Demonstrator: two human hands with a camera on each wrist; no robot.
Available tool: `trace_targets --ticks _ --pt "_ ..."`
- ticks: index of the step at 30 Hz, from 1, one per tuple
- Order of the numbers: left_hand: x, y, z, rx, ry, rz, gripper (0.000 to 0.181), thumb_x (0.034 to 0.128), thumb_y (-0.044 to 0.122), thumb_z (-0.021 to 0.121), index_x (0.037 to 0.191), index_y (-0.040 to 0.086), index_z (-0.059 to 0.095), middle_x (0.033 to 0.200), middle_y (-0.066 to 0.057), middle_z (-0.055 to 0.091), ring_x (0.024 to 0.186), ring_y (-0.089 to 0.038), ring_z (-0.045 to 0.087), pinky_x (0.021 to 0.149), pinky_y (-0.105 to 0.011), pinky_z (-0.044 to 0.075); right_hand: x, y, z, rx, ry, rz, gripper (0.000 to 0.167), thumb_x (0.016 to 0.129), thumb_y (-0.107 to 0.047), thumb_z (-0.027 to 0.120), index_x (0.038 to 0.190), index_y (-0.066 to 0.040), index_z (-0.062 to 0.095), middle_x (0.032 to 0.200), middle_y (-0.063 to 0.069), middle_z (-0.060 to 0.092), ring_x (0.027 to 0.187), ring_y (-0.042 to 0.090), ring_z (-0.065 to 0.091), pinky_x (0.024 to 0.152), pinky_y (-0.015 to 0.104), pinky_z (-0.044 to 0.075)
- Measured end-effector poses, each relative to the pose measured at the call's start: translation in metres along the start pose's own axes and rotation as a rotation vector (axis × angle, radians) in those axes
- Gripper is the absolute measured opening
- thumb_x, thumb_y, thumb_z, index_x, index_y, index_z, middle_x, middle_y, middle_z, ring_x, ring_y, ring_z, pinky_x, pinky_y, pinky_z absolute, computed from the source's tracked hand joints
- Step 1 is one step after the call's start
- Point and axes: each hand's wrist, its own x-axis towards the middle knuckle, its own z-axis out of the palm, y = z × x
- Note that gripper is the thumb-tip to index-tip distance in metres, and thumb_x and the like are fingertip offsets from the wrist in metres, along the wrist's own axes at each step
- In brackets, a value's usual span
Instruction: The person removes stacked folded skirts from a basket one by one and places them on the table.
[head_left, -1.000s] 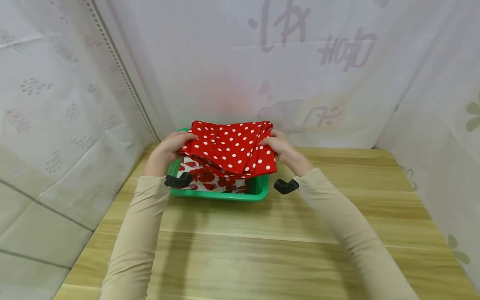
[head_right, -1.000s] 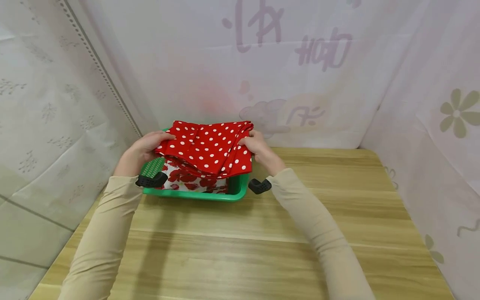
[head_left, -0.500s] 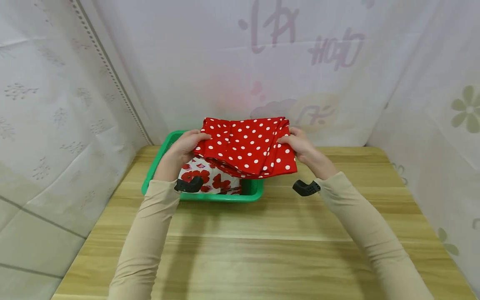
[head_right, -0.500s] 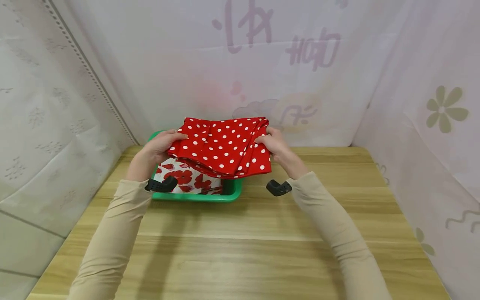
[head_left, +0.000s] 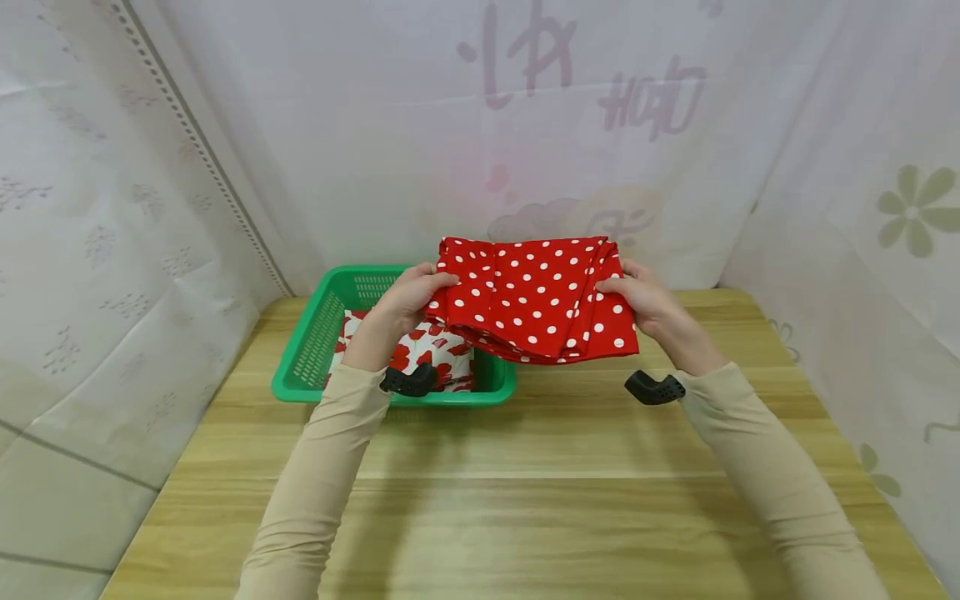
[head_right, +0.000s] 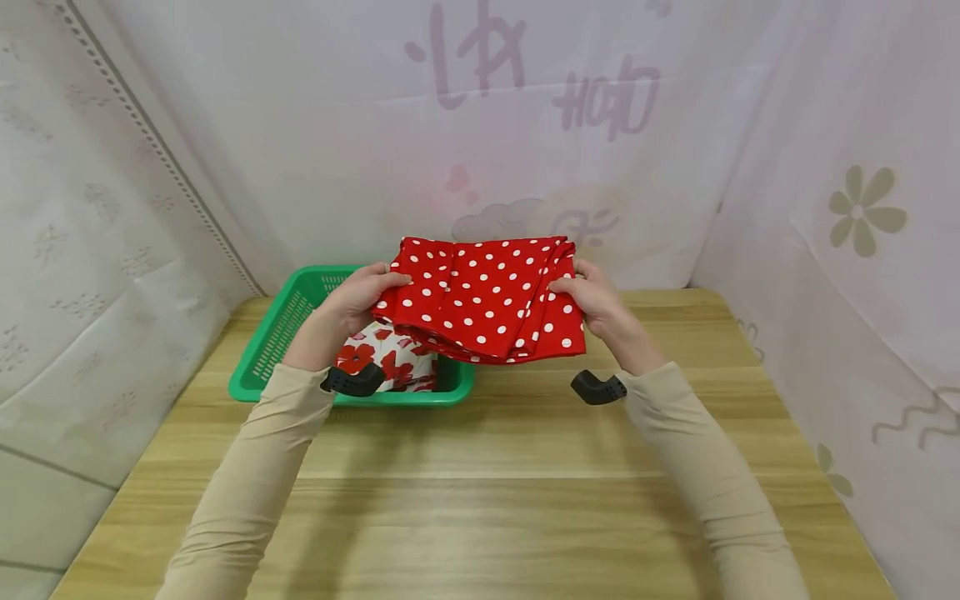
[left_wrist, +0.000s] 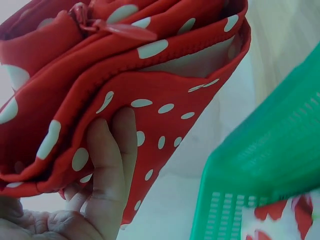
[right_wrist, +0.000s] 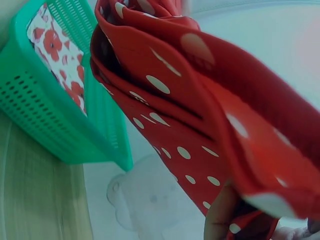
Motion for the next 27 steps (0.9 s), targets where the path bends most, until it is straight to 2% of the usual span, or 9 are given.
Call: trace_targets --ticks 7,14,19,27 --pt "0.008 -0.006 0.026 -0.047 -0.040 0.004 0.014 0.0954 0.015 0.051 0.102 0.007 0.041 0.111 -0.013 0.050 0.080 -0.015 0.062 0.066 -0.026 0.056 -0.013 0.006 -0.023 0.005 0.031 0.004 0.055 0.094 -0.010 0.051 0.141 0.001 0.023 0.108 0.008 0.048 0.076 0.007 0.064 0.068 0.027 0.056" --pt "0.017 -0.012 0.051 -0.041 -0.050 0.010 0.013 0.0947 0.013 0.052 0.102 0.006 0.043 0.110 -0.014 0.053 0.078 -0.015 0.062 0.064 -0.026 0.055 -0.023 0.016 -0.044 -0.041 0.078 0.015 0.062 0.095 -0.015 0.052 0.145 0.001 0.019 0.109 0.007 0.048 0.076 0.005 0.064 0.069 0.027 0.055" --pt "0.023 -0.016 0.066 -0.020 -0.038 -0.016 0.014 0.0922 0.013 0.057 0.099 0.006 0.047 0.108 -0.013 0.056 0.076 -0.016 0.062 0.064 -0.028 0.056 -0.028 0.025 -0.059 -0.067 0.129 0.013 0.063 0.094 -0.015 0.053 0.144 0.003 0.019 0.107 0.005 0.048 0.074 0.004 0.064 0.068 0.026 0.055" --pt "0.032 -0.023 0.090 -0.005 -0.035 -0.069 0.015 0.0865 0.010 0.064 0.084 0.008 0.049 0.098 -0.010 0.059 0.068 -0.015 0.063 0.062 -0.027 0.055 -0.032 0.040 -0.085 -0.082 0.165 0.042 0.071 0.094 -0.018 0.055 0.148 -0.001 0.013 0.110 0.002 0.047 0.075 0.003 0.063 0.069 0.026 0.055"
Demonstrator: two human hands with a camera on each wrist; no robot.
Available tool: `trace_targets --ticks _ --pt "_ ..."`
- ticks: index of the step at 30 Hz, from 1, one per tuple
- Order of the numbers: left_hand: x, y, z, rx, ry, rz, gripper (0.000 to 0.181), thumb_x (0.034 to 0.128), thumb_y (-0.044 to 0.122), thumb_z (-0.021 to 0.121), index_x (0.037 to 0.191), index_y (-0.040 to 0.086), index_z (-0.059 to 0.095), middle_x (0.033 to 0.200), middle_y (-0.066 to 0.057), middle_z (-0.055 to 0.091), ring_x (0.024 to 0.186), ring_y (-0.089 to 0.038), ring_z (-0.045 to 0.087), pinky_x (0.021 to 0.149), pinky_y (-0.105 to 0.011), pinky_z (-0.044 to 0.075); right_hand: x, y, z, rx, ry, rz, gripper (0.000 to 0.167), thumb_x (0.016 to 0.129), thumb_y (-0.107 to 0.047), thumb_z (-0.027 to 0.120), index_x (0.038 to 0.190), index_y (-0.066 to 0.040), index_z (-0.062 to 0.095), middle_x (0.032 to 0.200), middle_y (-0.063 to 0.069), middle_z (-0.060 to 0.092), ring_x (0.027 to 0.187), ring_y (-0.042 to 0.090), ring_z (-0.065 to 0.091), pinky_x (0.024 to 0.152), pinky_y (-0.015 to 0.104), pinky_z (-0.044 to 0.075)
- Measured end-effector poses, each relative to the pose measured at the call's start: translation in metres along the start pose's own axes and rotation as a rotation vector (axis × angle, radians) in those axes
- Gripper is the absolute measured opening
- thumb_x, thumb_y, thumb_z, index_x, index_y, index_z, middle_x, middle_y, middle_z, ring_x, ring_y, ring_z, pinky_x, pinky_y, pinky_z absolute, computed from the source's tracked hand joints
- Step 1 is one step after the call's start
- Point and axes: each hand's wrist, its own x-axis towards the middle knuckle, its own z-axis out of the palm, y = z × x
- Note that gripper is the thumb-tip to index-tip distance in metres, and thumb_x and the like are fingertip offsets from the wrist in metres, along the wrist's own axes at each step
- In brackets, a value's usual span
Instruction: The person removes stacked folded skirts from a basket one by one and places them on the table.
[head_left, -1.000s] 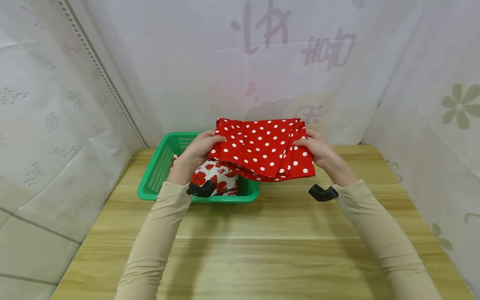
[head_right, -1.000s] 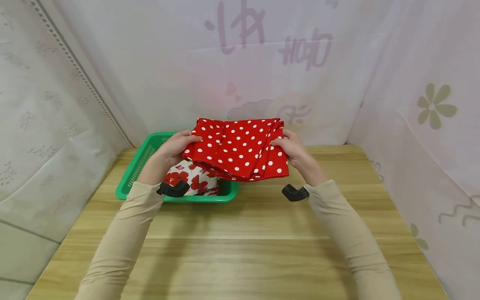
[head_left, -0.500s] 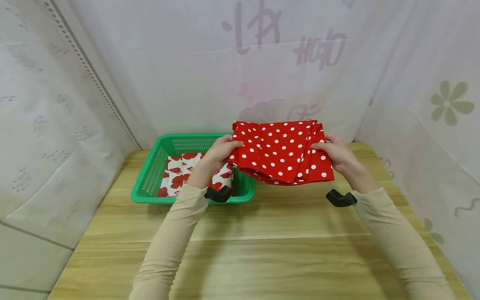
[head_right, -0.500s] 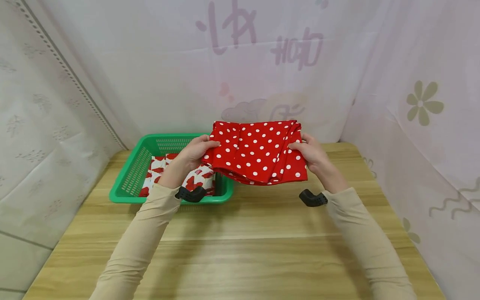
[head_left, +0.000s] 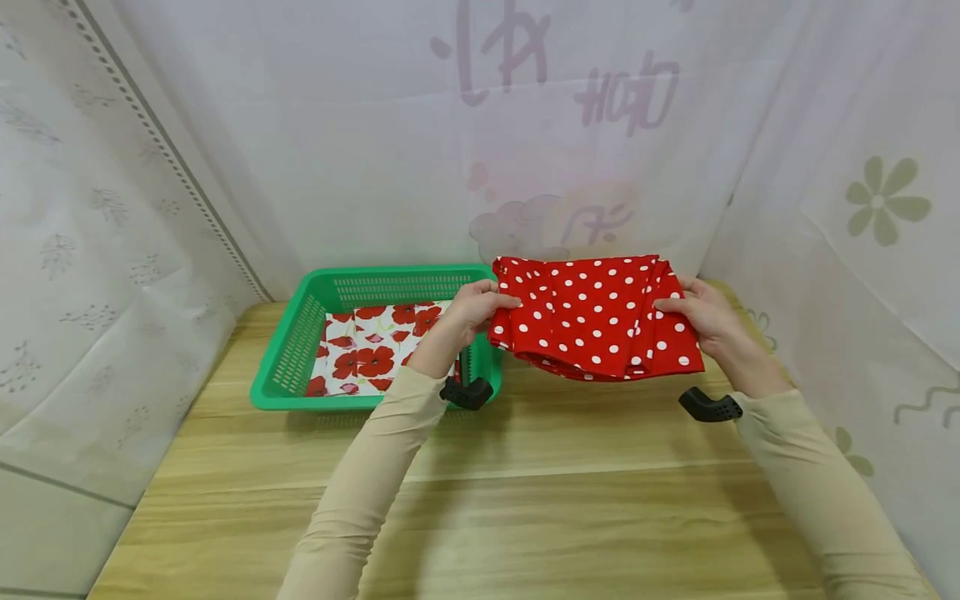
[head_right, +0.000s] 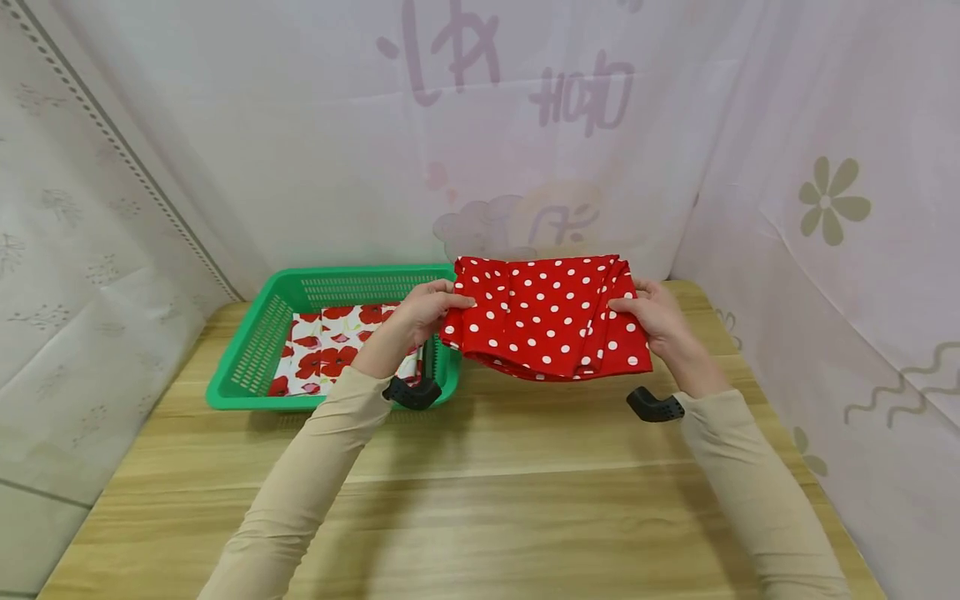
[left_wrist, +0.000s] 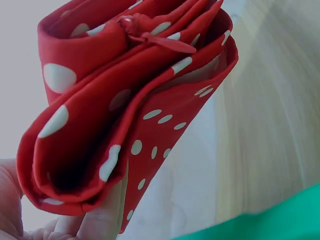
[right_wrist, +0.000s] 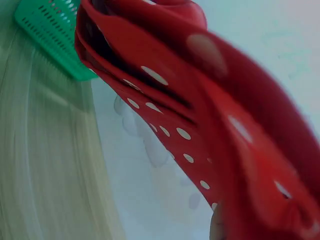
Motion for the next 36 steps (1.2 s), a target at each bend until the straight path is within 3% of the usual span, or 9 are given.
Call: trace_targets --ticks 6,10,21,25,31,36 --pt "0.007 -0.008 0.020 0.010 0.028 -0.003 0.014 0.0849 0.009 0.066 0.087 0.008 0.053 0.110 -0.013 0.058 0.085 -0.023 0.066 0.071 -0.032 0.056 0.001 0.011 -0.015 0.018 0.023 0.045 0.074 0.093 -0.017 0.058 0.149 0.001 0.013 0.091 -0.012 0.056 0.073 0.003 0.063 0.067 0.026 0.055" --pt "0.012 -0.015 0.035 0.032 0.048 0.001 0.016 0.0845 0.008 0.067 0.083 0.009 0.051 0.114 -0.015 0.057 0.093 -0.028 0.065 0.073 -0.033 0.056 0.002 0.022 -0.025 0.014 0.055 0.105 0.076 0.091 -0.021 0.060 0.147 0.004 0.015 0.087 -0.013 0.056 0.072 0.002 0.061 0.068 0.023 0.054" --pt "0.026 -0.035 0.073 0.065 0.173 -0.022 0.024 0.0817 0.004 0.068 0.072 0.010 0.047 0.101 -0.012 0.059 0.086 -0.029 0.065 0.069 -0.037 0.056 0.010 0.050 -0.044 0.054 0.046 0.183 0.074 0.091 -0.021 0.061 0.146 0.003 0.017 0.078 -0.015 0.058 0.071 0.004 0.061 0.068 0.026 0.055" --pt "0.031 -0.044 0.080 0.062 0.217 -0.060 0.024 0.0813 0.004 0.068 0.071 0.012 0.047 0.098 -0.010 0.058 0.086 -0.028 0.062 0.068 -0.039 0.056 0.015 0.060 -0.047 0.046 0.054 0.199 0.063 0.092 -0.019 0.059 0.141 0.002 0.026 0.077 -0.013 0.059 0.070 0.006 0.062 0.068 0.028 0.055" --pt "0.039 -0.058 0.084 0.101 0.273 -0.076 0.026 0.0792 0.005 0.071 0.069 0.013 0.047 0.092 -0.008 0.057 0.086 -0.024 0.058 0.068 -0.033 0.054 0.023 0.073 -0.047 0.008 0.063 0.220 0.072 0.092 -0.021 0.058 0.146 0.004 0.018 0.080 -0.011 0.056 0.069 0.006 0.061 0.070 0.031 0.056" --pt "0.044 -0.069 0.087 0.098 0.289 -0.091 0.025 0.0794 0.004 0.070 0.071 0.012 0.049 0.094 -0.008 0.056 0.089 -0.024 0.055 0.071 -0.033 0.053 0.029 0.082 -0.045 0.003 0.039 0.227 0.070 0.093 -0.016 0.057 0.146 0.005 0.017 0.081 -0.010 0.056 0.070 0.007 0.061 0.069 0.031 0.055"
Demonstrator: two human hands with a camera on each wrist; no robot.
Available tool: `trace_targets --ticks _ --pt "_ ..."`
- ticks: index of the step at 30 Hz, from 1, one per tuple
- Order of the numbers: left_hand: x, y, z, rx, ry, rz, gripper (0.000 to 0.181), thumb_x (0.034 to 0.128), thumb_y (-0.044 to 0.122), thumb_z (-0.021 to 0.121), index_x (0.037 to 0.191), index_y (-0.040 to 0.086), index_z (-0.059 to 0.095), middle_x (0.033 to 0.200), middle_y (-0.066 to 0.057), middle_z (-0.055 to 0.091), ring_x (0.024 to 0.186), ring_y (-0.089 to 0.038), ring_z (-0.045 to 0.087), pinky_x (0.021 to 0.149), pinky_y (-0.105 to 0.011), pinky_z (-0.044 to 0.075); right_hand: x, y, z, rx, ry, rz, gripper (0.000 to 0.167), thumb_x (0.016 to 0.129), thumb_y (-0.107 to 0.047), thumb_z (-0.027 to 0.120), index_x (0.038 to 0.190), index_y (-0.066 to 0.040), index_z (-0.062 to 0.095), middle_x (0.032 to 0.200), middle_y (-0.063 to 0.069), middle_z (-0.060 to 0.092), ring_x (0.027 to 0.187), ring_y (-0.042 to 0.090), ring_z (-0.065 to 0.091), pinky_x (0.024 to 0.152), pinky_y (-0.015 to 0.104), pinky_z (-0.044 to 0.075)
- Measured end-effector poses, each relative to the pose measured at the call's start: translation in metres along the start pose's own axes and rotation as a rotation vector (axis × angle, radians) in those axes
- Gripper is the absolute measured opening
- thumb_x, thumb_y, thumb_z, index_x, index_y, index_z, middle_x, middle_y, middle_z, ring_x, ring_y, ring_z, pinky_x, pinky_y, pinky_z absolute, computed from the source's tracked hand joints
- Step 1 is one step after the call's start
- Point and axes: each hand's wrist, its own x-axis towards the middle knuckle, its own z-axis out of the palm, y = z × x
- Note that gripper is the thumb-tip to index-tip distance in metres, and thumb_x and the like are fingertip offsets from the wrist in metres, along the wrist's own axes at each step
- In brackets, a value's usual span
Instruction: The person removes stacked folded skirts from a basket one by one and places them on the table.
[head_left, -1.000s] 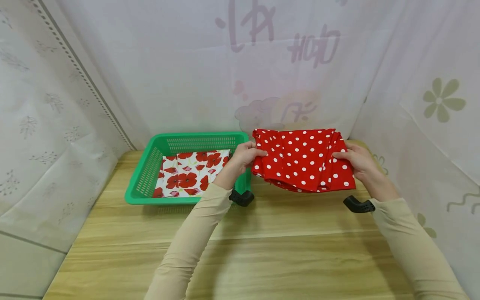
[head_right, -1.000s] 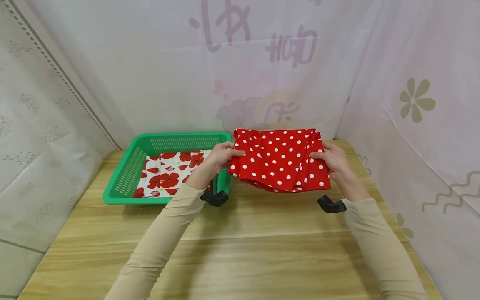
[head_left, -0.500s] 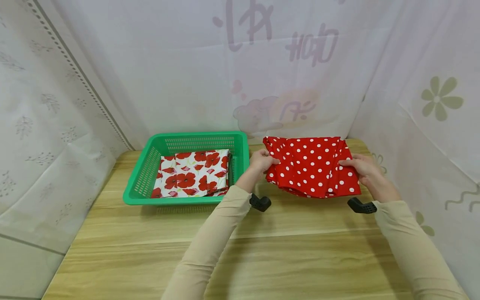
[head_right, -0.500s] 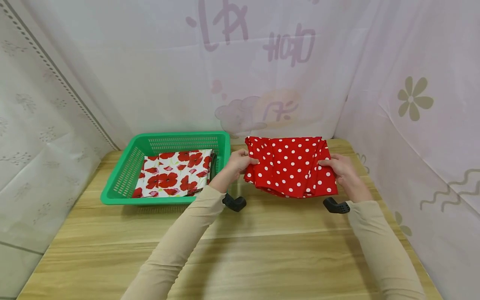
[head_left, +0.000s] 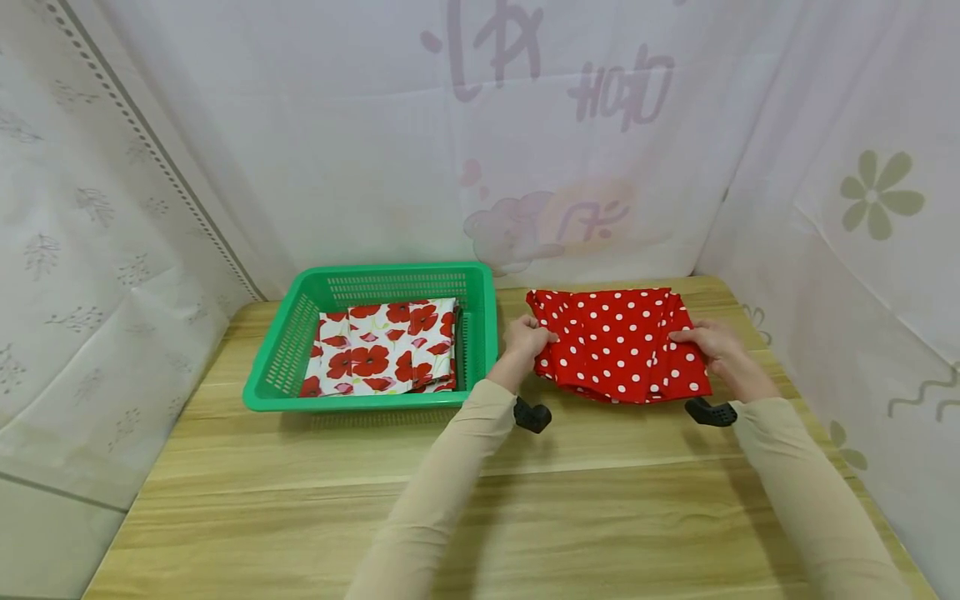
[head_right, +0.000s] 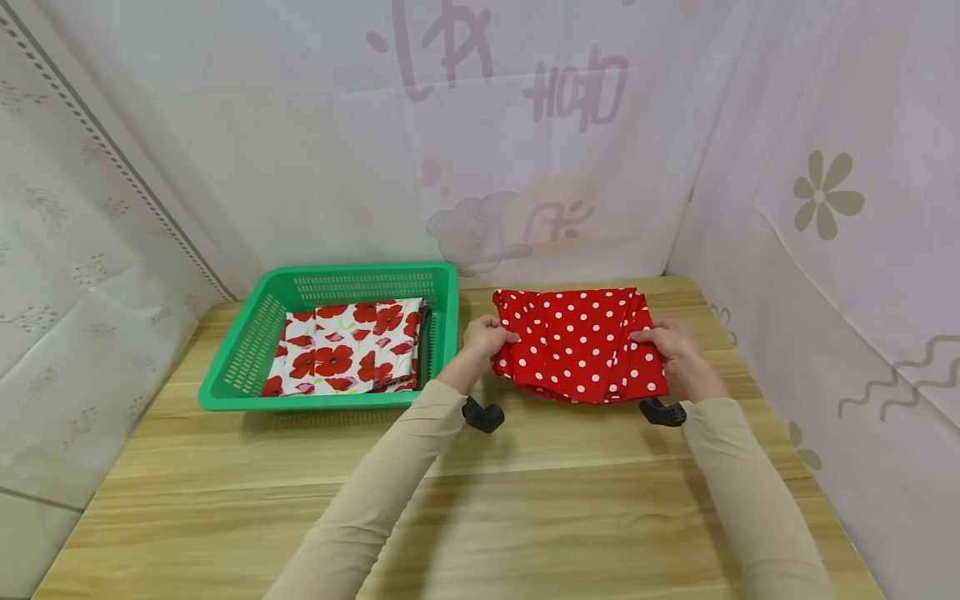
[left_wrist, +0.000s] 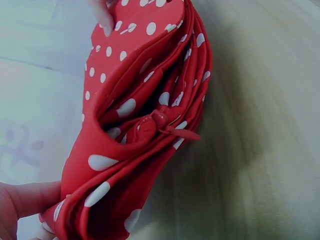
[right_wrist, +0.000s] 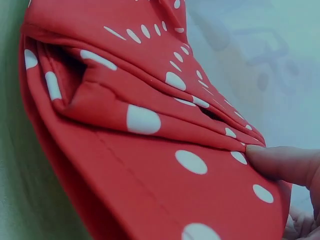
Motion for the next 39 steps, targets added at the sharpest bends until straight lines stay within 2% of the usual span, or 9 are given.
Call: trace_targets --ticks 6,9,14,22,26,28,31,36,39 --pt "0.007 -0.010 0.004 -0.018 0.041 0.000 0.032 0.0768 -0.001 0.070 0.066 0.013 0.044 0.084 -0.006 0.051 0.083 -0.022 0.050 0.060 -0.027 0.043 0.006 0.007 0.005 -0.018 0.015 0.011 0.066 0.092 -0.014 0.057 0.143 0.007 0.021 0.093 0.000 0.052 0.069 0.008 0.060 0.070 0.031 0.056" --pt "0.010 -0.014 0.006 -0.027 0.055 0.005 0.036 0.0755 -0.003 0.070 0.064 0.013 0.041 0.078 -0.004 0.046 0.079 -0.020 0.046 0.057 -0.026 0.037 0.008 0.009 0.006 -0.030 0.030 0.003 0.064 0.092 -0.011 0.056 0.141 0.009 0.022 0.092 0.001 0.052 0.068 0.007 0.060 0.069 0.031 0.056" --pt "0.013 -0.018 0.008 -0.043 0.070 -0.003 0.036 0.0756 -0.004 0.070 0.065 0.013 0.040 0.076 -0.003 0.043 0.080 -0.021 0.045 0.057 -0.026 0.035 0.011 0.011 0.006 -0.047 0.057 -0.002 0.065 0.091 -0.009 0.056 0.142 0.009 0.022 0.091 0.002 0.053 0.066 0.007 0.059 0.067 0.030 0.056" --pt "0.014 -0.024 0.009 -0.031 0.084 -0.022 0.031 0.0763 -0.005 0.068 0.070 0.010 0.042 0.076 -0.004 0.044 0.079 -0.021 0.046 0.057 -0.025 0.036 0.014 0.018 0.008 -0.100 0.086 0.006 0.058 0.091 -0.009 0.055 0.139 0.009 0.029 0.106 0.014 0.051 0.068 0.010 0.059 0.067 0.033 0.056" --pt "0.012 -0.025 0.010 0.004 0.095 -0.036 0.017 0.0789 -0.003 0.066 0.089 0.002 0.053 0.090 -0.010 0.053 0.088 -0.024 0.050 0.069 -0.029 0.047 0.016 0.021 0.010 -0.117 0.104 0.018 0.056 0.092 -0.009 0.054 0.138 0.010 0.030 0.113 0.019 0.049 0.070 0.012 0.058 0.068 0.034 0.056" --pt "0.011 -0.025 0.010 0.034 0.098 -0.041 0.026 0.0809 -0.001 0.063 0.105 -0.002 0.053 0.103 -0.015 0.055 0.096 -0.027 0.052 0.080 -0.033 0.049 0.017 0.022 0.011 -0.123 0.110 0.025 0.056 0.092 -0.009 0.053 0.139 0.011 0.029 0.117 0.021 0.048 0.071 0.013 0.058 0.068 0.034 0.056" --pt "0.010 -0.026 0.010 0.074 0.093 -0.049 0.045 0.0827 0.001 0.061 0.124 -0.005 0.044 0.119 -0.019 0.051 0.109 -0.030 0.049 0.093 -0.038 0.046 0.019 0.023 0.012 -0.131 0.116 0.032 0.057 0.092 -0.008 0.052 0.139 0.011 0.027 0.122 0.024 0.045 0.074 0.014 0.057 0.070 0.034 0.056" --pt "0.009 -0.025 0.010 0.130 0.052 -0.078 0.065 0.0810 0.004 0.066 0.135 -0.005 0.031 0.128 -0.021 0.044 0.115 -0.031 0.046 0.090 -0.038 0.048 0.023 0.025 0.012 -0.166 0.145 0.027 0.053 0.090 -0.007 0.056 0.134 0.011 0.031 0.122 0.026 0.046 0.074 0.014 0.057 0.069 0.032 0.056" --pt "0.008 -0.024 0.010 0.152 0.033 -0.091 0.067 0.0803 0.006 0.067 0.135 -0.005 0.031 0.127 -0.021 0.043 0.114 -0.031 0.046 0.087 -0.038 0.049 0.023 0.027 0.012 -0.180 0.142 0.025 0.054 0.090 -0.008 0.057 0.134 0.011 0.031 0.123 0.027 0.046 0.076 0.015 0.058 0.070 0.032 0.056"
